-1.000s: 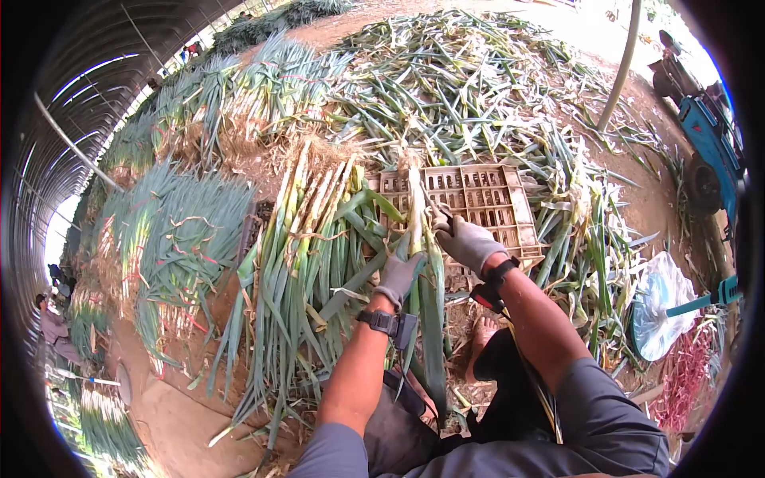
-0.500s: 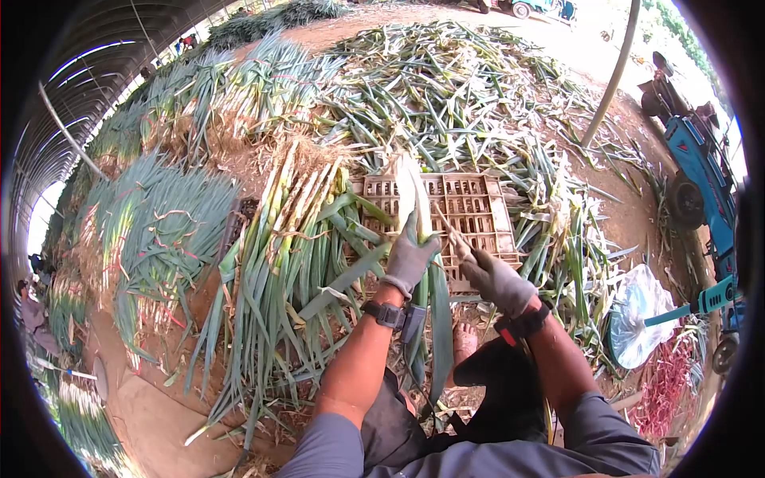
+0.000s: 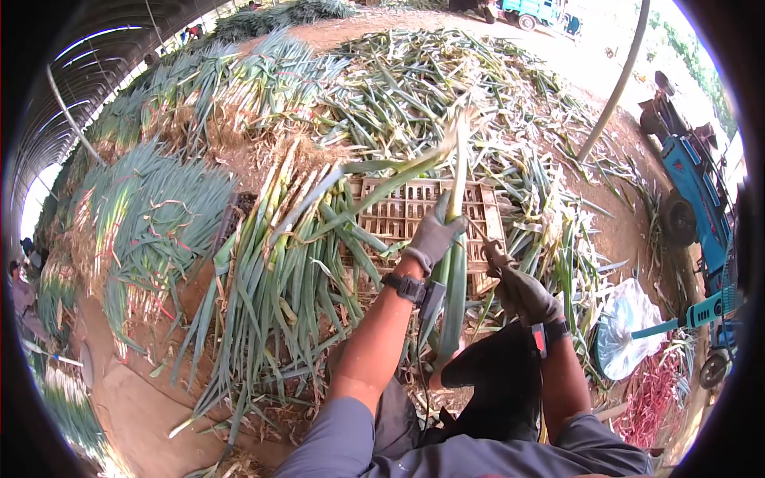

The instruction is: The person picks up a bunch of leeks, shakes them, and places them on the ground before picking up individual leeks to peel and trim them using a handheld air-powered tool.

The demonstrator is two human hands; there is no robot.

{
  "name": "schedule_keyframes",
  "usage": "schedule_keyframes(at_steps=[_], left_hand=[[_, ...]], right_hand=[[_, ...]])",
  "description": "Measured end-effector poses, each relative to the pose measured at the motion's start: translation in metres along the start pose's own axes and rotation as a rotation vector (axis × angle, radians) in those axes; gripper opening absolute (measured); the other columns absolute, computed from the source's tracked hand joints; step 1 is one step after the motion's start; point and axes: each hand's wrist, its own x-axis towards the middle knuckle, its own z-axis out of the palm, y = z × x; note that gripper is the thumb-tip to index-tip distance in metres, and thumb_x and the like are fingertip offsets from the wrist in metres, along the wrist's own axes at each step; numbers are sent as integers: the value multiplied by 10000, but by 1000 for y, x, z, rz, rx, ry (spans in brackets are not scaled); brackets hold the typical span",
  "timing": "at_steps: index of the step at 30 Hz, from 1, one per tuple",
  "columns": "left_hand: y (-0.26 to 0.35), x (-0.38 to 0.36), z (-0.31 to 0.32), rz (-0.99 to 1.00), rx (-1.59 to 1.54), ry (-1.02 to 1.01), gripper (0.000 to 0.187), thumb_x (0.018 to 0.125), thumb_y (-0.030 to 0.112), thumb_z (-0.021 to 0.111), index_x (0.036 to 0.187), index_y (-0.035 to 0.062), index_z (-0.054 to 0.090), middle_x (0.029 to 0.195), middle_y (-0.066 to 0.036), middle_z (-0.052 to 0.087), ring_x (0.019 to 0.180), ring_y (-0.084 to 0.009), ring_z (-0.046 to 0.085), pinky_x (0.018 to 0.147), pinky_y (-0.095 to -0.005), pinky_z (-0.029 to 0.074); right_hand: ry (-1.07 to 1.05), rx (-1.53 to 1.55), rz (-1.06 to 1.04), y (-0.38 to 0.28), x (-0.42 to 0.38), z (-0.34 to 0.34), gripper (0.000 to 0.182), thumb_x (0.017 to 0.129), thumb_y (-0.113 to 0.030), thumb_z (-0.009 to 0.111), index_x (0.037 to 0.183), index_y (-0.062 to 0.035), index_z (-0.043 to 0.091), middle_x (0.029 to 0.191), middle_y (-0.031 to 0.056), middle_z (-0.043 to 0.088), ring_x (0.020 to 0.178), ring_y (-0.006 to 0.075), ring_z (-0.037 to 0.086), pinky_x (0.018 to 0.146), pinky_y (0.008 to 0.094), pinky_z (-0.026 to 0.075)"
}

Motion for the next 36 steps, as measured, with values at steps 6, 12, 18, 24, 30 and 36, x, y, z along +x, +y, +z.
schedule_keyframes(at_steps=[6,12,18,24,30,36], left_hand=[[-49,0,14,-133,334,79,781,900,340,764,1568,95,442,1048,-197,764,885,-285,744,827,-388,581],[-87,4,15,-200,695,13,754,905,375,689,1575,159,421,1334,-236,662,1097,-424,695,957,-478,552],[-117,-2,-15,-91,992,-187,310,934,285,606,1169,110,707,1065,-189,751,1024,-440,703,872,-525,563],[-41,-57,-100,-336,1004,270,322,951,336,617,1208,196,751,1141,-180,746,1062,-393,708,921,-499,561],[-87,-88,-268,-500,1324,623,390,944,352,636,1276,156,694,1185,-157,721,1063,-370,711,920,-480,569],[-107,-37,-294,-268,1598,473,412,934,424,648,1232,149,723,1281,-147,659,1140,-344,676,971,-479,541]], right_hand=[[1,-320,-97,-11,-7,9,538,1063,-572,499,1043,-56,649,665,-26,479,543,83,439,504,251,359],[51,-279,5,-33,1,25,539,1049,-595,526,935,-76,616,712,-4,555,531,81,486,480,262,380],[-146,-268,82,-28,67,73,522,1046,-572,546,993,-58,618,721,-9,549,522,92,473,473,284,399],[-139,-66,15,-24,88,97,443,1063,-498,547,938,-81,625,686,7,548,534,118,505,495,293,410],[-181,-141,-79,-46,83,82,436,1079,-472,530,974,-59,623,689,13,565,545,105,522,500,275,417],[-180,-165,-34,-47,87,93,479,1063,-511,541,996,-42,617,748,11,575,546,91,515,488,256,398]])
